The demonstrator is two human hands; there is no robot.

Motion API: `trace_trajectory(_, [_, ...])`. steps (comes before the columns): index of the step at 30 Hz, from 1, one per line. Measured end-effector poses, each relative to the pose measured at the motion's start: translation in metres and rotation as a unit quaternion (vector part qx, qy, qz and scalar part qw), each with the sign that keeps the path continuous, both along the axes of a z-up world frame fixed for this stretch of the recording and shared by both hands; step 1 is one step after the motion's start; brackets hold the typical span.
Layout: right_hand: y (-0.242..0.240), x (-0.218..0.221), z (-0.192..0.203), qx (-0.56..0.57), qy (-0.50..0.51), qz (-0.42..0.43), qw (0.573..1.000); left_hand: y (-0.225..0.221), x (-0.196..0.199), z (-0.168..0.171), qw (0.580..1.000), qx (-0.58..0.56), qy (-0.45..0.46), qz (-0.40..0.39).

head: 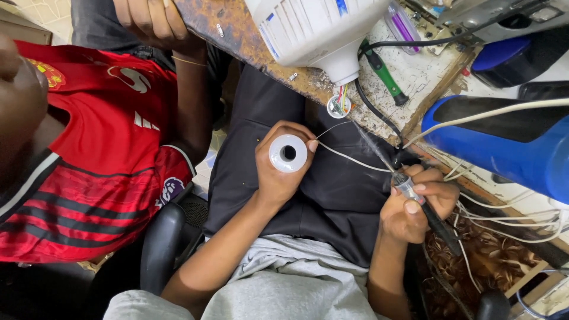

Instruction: Insulating and repairing internal wiring of a large LED bulb using tape and a soldering tool.

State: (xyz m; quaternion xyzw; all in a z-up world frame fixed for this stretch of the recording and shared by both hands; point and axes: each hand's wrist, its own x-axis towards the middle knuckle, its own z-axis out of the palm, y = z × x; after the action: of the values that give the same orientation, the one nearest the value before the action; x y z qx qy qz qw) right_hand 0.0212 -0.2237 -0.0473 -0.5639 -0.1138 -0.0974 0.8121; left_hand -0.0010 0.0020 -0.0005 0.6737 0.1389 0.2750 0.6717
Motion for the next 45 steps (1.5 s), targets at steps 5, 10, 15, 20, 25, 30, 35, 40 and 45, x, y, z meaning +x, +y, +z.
trace_trajectory(5, [-0.0042,-0.0002,-0.0053,-0.005,-0.004,0.004,1.0,0.0002,0.0007,0.0015,1.0,0.003,0.0,0.0])
trace_trajectory(10, [-0.002,-0.0005,-0.0016,-0.005,-0.006,0.008,1.0,0.0003,0.0008,0.0004,1.0,0.002,-0.001,0.0])
trace_trajectory(15, [-0.0023,-0.0008,-0.002,-0.007,-0.002,0.006,1.0,0.0003,-0.0008,-0.0011,1.0,0.006,0.002,-0.003])
trace_trajectory(20, [0.0003,-0.0018,-0.0005,0.005,0.002,0.001,1.0,0.0004,-0.0008,-0.0014,1.0,0.004,0.0,-0.002])
trace_trajectory(25, [-0.0013,-0.002,-0.0018,-0.005,-0.001,0.0,1.0,0.0014,-0.0003,-0.0006,1.0,0.0,0.0,-0.003])
trace_trajectory(30, [-0.0013,-0.0017,-0.0027,-0.009,-0.003,0.0,1.0,0.0013,-0.0002,-0.0009,1.0,0.004,0.001,-0.003])
trace_trajectory(35, [-0.0012,-0.0031,-0.0027,0.0,0.002,-0.001,1.0,0.0012,-0.0006,-0.0026,1.0,0.004,-0.001,-0.003])
trace_trajectory(40, [-0.0034,-0.0023,-0.0032,0.002,-0.006,0.004,1.0,0.0013,-0.0005,-0.0025,1.0,0.005,-0.001,-0.002])
trace_trajectory(45, [-0.0037,-0.0026,-0.0037,0.002,-0.007,0.001,1.0,0.0009,-0.0008,-0.0025,1.0,0.005,-0.001,-0.001])
